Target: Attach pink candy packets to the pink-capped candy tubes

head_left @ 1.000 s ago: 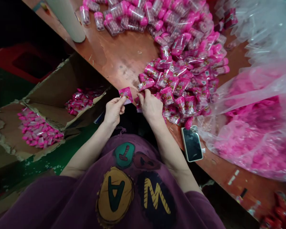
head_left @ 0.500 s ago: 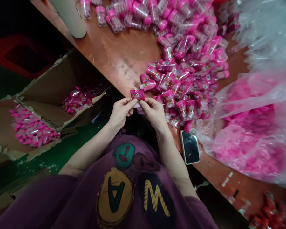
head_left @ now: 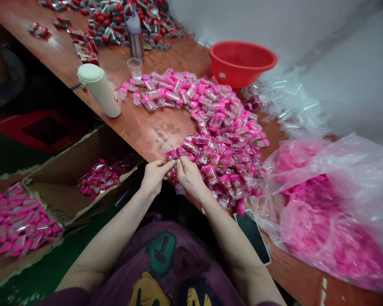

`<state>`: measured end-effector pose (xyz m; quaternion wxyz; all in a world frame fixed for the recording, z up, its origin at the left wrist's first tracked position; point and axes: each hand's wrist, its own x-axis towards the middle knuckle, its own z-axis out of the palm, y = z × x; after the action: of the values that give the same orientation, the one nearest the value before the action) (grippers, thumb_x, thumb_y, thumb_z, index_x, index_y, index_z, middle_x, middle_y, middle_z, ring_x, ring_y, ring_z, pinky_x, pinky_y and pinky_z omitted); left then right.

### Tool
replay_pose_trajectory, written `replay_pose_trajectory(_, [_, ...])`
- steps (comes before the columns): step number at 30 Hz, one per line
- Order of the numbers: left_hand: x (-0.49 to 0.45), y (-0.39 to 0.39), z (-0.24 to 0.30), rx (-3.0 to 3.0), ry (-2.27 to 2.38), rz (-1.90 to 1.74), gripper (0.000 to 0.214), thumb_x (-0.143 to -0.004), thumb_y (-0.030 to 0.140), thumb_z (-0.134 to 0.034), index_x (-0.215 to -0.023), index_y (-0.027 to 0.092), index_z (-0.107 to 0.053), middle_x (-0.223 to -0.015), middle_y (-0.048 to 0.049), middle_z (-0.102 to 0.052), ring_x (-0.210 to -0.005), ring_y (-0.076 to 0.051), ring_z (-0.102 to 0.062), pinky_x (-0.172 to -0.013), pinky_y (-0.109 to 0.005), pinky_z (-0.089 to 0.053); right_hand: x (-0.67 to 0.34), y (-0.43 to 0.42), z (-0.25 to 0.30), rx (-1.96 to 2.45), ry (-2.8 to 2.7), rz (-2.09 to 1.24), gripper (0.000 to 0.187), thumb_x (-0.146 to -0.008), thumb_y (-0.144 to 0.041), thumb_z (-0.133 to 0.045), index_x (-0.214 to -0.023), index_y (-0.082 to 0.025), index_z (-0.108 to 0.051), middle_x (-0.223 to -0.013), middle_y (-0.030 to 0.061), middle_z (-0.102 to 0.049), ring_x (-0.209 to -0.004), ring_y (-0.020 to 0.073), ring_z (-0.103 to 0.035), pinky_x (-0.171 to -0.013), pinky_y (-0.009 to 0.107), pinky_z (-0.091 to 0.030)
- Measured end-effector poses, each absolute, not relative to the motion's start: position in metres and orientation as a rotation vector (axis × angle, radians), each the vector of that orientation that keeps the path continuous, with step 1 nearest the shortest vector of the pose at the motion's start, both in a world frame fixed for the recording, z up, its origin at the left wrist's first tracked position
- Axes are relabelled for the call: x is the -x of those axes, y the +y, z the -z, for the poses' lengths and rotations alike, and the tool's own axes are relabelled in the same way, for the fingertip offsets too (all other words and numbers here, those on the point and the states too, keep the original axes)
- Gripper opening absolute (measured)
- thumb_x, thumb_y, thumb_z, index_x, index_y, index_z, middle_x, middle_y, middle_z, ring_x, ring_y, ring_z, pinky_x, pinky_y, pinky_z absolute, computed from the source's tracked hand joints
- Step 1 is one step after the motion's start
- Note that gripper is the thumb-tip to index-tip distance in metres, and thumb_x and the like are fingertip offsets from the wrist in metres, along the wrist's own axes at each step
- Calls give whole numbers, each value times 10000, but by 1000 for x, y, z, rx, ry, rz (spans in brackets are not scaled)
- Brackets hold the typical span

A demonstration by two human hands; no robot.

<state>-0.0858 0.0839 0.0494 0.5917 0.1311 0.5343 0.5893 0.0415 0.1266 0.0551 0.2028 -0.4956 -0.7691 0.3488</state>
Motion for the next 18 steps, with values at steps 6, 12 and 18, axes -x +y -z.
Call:
replay_pose_trajectory(6, [116, 99, -47, -164, 1154, -1436, 402, -551, 328, -1010, -644, 121, -678, -552, 4, -588, -502, -75, -526, -471, -197, -355, -36, 191, -82, 1254, -2631, -888, 397, -1116, -460, -399, -906, -220, -637, -888, 73, -718, -798, 211, -629, -748, 322, -408])
replay_pose_trajectory(12, [127, 96, -34, -64, 1226, -1487, 404, -541, 287, -1018, -623, 119, -660, -586, 5, -596, -523, -65, -523, -470, -191, -356, -39, 314, -72, 1719, -2545, -110, 372, -1044, -241, -531, -1327, -34, -657, -1377, 297, -651, -1238, 394, -616, -974, 469, -482])
replay_pose_trajectory(18, [119, 89, -36, -7, 1204, -1422, 390, -563, 282, -1018, -626, 125, -666, -576, 13, -572, -523, -70, -518, -462, -195, -340, -31, 341, -53, 1754, -2495, -123, 368, -1034, -90, -407, -1218, 44, -696, -1273, 312, -670, -1199, 404, -631, -1061, 572, -431])
